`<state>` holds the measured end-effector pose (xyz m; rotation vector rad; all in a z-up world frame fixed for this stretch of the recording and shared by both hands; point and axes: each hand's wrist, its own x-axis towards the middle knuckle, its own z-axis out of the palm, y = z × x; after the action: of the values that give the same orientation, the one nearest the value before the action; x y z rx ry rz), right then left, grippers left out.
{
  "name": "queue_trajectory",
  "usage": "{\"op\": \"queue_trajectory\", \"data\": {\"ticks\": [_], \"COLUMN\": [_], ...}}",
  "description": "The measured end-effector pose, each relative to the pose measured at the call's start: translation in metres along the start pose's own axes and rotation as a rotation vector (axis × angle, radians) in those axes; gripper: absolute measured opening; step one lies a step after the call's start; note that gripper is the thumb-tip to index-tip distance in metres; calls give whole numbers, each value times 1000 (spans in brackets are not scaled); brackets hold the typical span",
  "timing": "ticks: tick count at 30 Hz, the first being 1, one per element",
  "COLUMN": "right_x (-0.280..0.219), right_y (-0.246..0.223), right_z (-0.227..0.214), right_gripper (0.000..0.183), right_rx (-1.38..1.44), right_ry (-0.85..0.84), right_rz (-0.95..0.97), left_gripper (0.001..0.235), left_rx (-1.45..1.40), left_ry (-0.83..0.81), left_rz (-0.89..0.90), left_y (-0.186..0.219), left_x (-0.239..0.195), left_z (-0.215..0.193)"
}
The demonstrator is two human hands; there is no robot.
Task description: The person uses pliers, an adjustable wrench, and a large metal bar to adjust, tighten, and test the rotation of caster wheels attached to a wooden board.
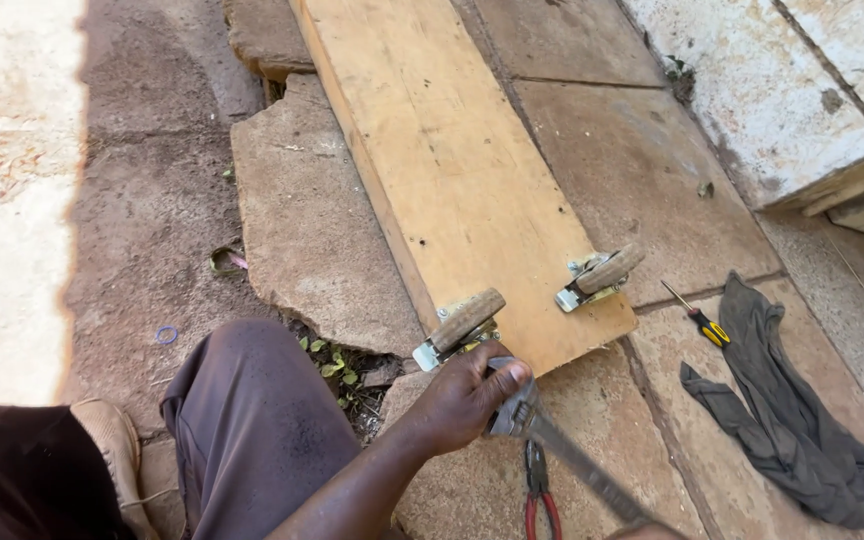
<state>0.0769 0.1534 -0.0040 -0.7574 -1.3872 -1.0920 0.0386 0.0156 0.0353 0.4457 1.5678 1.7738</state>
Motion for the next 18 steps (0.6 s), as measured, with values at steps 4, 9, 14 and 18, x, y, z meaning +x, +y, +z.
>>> {"op": "queue_trajectory", "data": {"ticks": [4, 9, 14, 18], "right_x": [113, 51, 51, 43], "right_y": [145, 125, 110, 104], "right_z": [-52, -45, -59, -58], "right_gripper": [43, 51, 40, 38], "right_rx": [764, 1344, 1356, 1250], "right_ry": [-1843, -2405, -2299, -2307], "right_rz": [443, 869, 981, 922], "left_gripper": [46, 48, 50, 75], "left_rx": [292, 401, 348, 547], "left_ry": [-232, -297, 224, 371], "left_rz": [251, 207, 128, 294], "left_y": [15, 41, 89, 65], "left_x": [-12, -13, -9, 8], "left_z": [7, -6, -23, -34]}}
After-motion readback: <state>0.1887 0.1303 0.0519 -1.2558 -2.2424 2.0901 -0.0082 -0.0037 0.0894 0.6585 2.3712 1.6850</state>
